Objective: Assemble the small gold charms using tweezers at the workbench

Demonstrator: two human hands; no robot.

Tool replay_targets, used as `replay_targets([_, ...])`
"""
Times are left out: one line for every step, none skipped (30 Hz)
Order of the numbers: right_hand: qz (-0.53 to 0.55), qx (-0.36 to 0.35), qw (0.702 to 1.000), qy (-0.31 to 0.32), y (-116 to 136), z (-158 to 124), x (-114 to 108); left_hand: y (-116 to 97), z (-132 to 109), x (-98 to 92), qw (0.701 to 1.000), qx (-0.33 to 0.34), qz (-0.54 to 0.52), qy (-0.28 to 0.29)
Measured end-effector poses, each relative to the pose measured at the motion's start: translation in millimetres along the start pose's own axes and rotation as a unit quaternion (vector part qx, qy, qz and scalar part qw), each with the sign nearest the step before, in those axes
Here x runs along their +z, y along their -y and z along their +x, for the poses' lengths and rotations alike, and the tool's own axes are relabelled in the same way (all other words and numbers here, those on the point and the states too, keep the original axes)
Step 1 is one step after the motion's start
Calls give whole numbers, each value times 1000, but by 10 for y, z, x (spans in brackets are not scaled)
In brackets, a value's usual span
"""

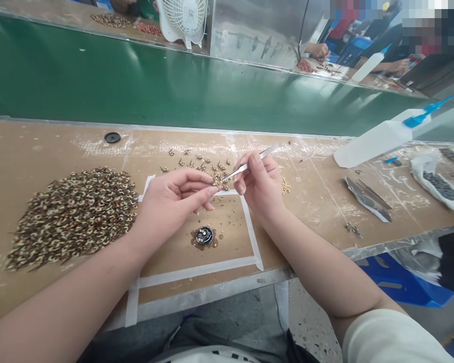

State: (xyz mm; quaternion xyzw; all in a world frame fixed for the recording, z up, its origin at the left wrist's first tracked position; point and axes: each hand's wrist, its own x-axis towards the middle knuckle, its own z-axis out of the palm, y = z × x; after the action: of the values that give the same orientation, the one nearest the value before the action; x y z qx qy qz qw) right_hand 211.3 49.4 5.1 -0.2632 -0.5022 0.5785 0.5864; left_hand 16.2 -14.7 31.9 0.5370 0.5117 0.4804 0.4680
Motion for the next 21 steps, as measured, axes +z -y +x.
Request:
replay_targets([2,1,1000,2,2,0,3,1,2,3,1000,-2,1,-1])
replay_targets([3,4,1000,1,3,3,6,1,5,5,1000,-3,1,-1])
replay_targets([4,10,1000,-2,5,8,8,-1,7,7,1000,-5,2,-1])
replay_targets([4,18,1000,-5,6,16,9,-4,9,9,1000,-4,1,-1])
replay_targets([5,26,1000,-7,7,25,9,-9,10,10,1000,-2,0,-2])
replay_targets([7,33,999,-9,8,35,8,-16,10,11,1000,1,0,-2])
replay_targets([11,40,999,-10,8,45,6,-23,10,12,1000,3,0,-1])
replay_targets([16,47,999,-10,8,56,4,-29,10,12,1000,3,0,3])
replay_targets([23,52,998,-12,8,66,0,-32,12,13,1000,0,1,7])
replay_targets([30,56,998,-15,7,75,-4,-32,15,13,1000,-7,-1,13])
replay_targets([38,59,997,-16,6,83,-9,-29,20,13,1000,-15,-5,20])
replay_targets([47,60,997,-15,5,89,-14,-21,26,13,999,-23,-14,27])
replay_targets([56,60,997,-13,4,93,-20,-11,35,11,998,-33,-27,36])
replay_targets([63,60,996,-11,2,96,-26,1,45,7,997,-44,-45,46])
replay_targets([70,60,996,-8,0,97,-32,13,56,2,994,-57,-66,59])
replay_targets([74,61,995,-6,-3,96,-38,24,67,-5,991,-73,-89,72])
replay_targets([79,61,995,-5,-6,95,-43,33,79,-13,986,-91,-113,84])
replay_targets([82,62,995,-5,-9,94,-46,40,90,-22,980,-110,-137,92])
replay_targets([87,62,994,-5,-12,93,-49,47,101,-33,974,-128,-159,95])
replay_targets([90,61,994,-4,-15,92,-51,54,112,-45,969,-143,-180,94])
replay_targets([92,60,994,-3,-18,91,-51,63,123,-58,963,-155,-200,91])
